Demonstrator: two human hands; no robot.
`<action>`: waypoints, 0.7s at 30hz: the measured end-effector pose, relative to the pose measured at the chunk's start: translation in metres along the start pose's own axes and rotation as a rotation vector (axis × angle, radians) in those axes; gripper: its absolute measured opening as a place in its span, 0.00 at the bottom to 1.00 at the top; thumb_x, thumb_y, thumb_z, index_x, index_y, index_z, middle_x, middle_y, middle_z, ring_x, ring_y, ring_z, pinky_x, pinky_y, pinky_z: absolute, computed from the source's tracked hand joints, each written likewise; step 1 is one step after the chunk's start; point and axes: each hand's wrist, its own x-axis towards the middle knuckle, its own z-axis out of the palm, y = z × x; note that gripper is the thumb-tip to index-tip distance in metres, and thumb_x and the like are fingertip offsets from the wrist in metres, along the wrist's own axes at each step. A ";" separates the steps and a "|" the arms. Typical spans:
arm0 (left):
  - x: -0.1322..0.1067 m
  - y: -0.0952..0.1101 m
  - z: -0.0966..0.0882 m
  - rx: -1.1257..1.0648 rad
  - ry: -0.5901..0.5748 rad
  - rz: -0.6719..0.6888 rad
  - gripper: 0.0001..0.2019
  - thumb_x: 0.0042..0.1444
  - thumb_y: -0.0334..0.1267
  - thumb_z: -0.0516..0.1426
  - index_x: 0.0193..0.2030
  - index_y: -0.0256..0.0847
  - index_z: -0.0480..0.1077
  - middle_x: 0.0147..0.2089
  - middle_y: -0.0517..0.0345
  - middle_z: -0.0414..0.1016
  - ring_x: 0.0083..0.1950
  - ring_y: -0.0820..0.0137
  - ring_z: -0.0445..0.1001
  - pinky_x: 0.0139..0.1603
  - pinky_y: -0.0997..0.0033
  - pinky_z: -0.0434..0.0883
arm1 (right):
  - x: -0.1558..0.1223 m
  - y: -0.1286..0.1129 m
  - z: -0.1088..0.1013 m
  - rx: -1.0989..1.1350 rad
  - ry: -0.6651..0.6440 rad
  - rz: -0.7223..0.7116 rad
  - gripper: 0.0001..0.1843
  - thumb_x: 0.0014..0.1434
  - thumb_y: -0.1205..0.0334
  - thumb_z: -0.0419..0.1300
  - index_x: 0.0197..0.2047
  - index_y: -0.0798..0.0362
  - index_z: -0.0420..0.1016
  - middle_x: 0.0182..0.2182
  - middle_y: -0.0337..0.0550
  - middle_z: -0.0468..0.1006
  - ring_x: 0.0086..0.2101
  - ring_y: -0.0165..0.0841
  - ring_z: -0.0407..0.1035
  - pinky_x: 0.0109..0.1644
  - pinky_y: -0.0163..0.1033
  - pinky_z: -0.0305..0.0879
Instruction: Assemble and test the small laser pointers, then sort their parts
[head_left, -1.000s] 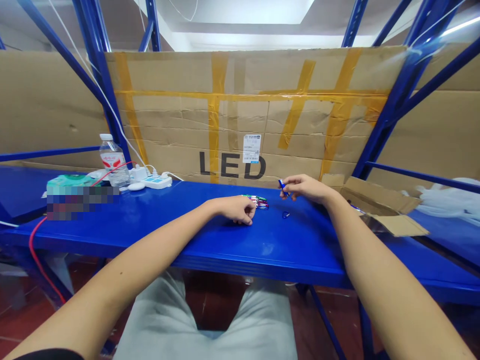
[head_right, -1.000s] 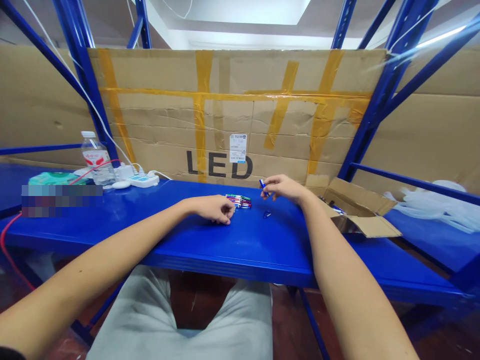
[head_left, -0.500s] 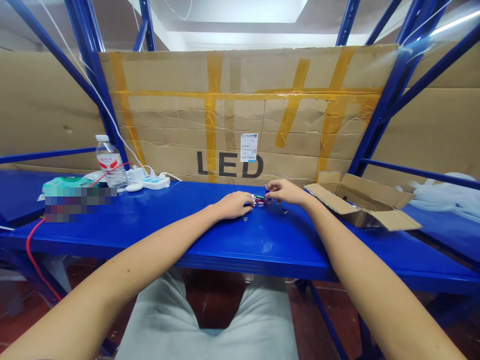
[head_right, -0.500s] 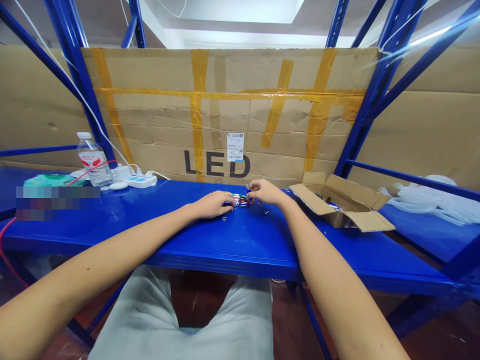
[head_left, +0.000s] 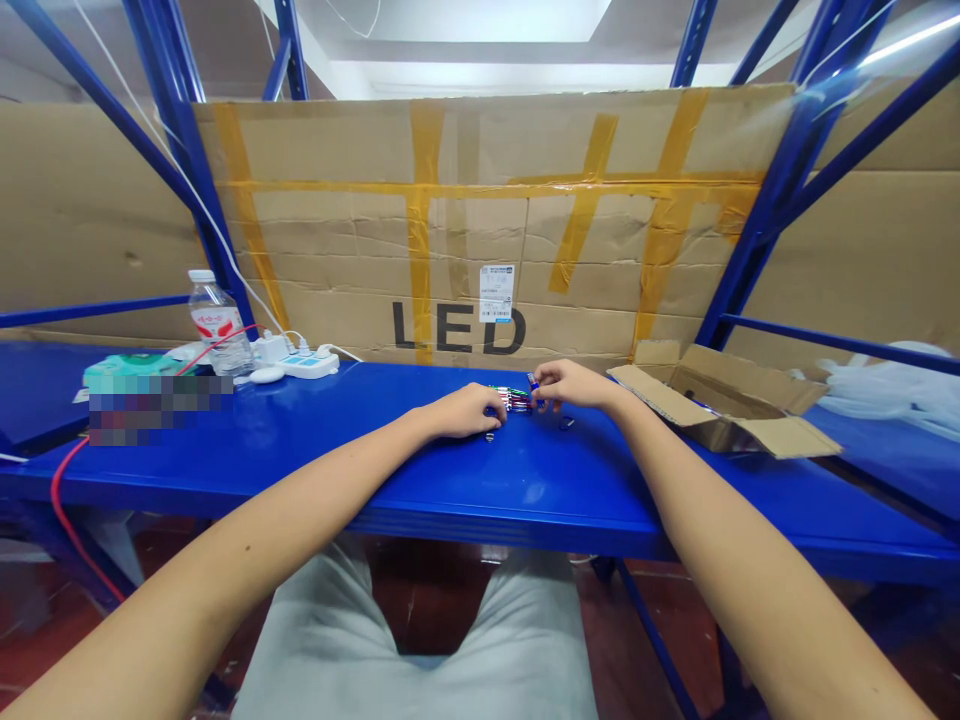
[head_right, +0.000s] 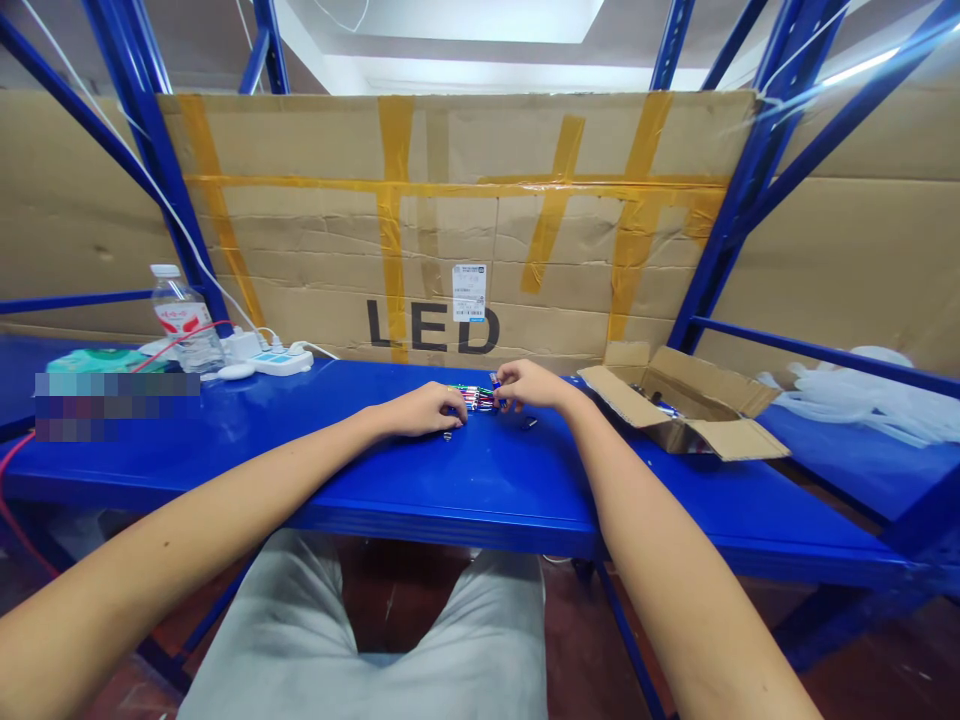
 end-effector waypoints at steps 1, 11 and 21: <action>-0.002 0.001 -0.002 -0.009 -0.001 -0.008 0.08 0.54 0.28 0.58 0.38 0.37 0.77 0.41 0.55 0.79 0.41 0.70 0.75 0.45 0.72 0.68 | -0.001 -0.001 0.000 0.017 -0.010 0.000 0.12 0.47 0.61 0.66 0.32 0.53 0.67 0.29 0.45 0.81 0.28 0.34 0.74 0.27 0.35 0.69; -0.005 -0.002 -0.002 0.170 -0.058 -0.025 0.10 0.58 0.32 0.55 0.42 0.37 0.76 0.42 0.51 0.78 0.42 0.66 0.73 0.42 0.70 0.66 | -0.009 -0.015 0.006 -0.013 -0.230 -0.063 0.13 0.46 0.55 0.68 0.32 0.55 0.74 0.26 0.39 0.77 0.26 0.29 0.68 0.31 0.35 0.66; -0.002 -0.001 0.008 0.124 -0.002 -0.208 0.10 0.58 0.41 0.57 0.36 0.38 0.76 0.35 0.53 0.79 0.35 0.66 0.73 0.37 0.70 0.66 | -0.004 -0.014 0.015 -0.041 -0.261 -0.020 0.11 0.45 0.57 0.67 0.29 0.53 0.73 0.23 0.39 0.76 0.27 0.31 0.71 0.29 0.34 0.66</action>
